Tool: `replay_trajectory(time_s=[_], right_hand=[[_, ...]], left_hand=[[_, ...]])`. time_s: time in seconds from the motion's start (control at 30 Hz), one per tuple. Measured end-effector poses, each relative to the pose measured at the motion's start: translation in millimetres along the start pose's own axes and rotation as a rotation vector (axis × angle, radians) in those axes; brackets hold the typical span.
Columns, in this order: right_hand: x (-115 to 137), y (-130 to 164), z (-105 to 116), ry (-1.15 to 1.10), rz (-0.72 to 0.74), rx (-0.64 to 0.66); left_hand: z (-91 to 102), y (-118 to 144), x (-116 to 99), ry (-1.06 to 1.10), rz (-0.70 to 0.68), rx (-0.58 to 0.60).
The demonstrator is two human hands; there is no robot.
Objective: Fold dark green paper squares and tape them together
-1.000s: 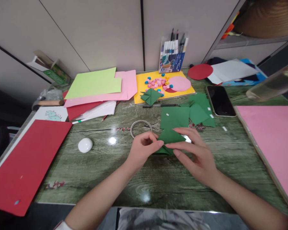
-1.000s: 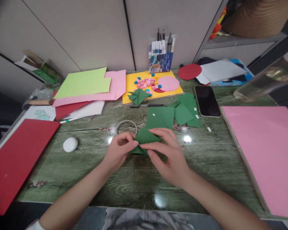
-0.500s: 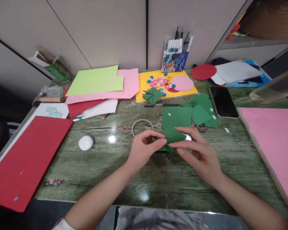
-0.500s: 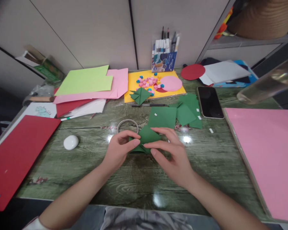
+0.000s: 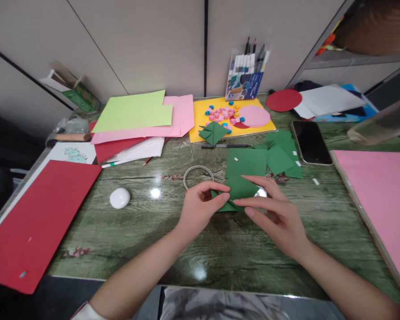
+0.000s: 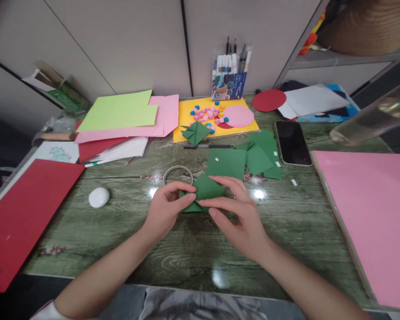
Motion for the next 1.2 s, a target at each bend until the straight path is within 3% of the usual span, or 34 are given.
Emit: replay_trajectory(time_s=[0.7,1.2], right_hand=[[8.1,1.4,-1.3,0.212,0.235,-0.103],[12.2,3.2,-4.9,0.275,0.330,-0.109]], left_hand=[[0.6,0.0,3.7,0.049,0.062,0.011],[-5.2,2.1,-10.4,-0.008,-0.048,0.089]])
Point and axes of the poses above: each hand's wrist, its own y-axis away from the middle knuckle, its own z-axis out of the back of the hand, x = y × z, the point moved 5 cm from there along -y, towards the middle knuckle, and after that the axes turned 6 degrees about -x, right-handed, at the moved point
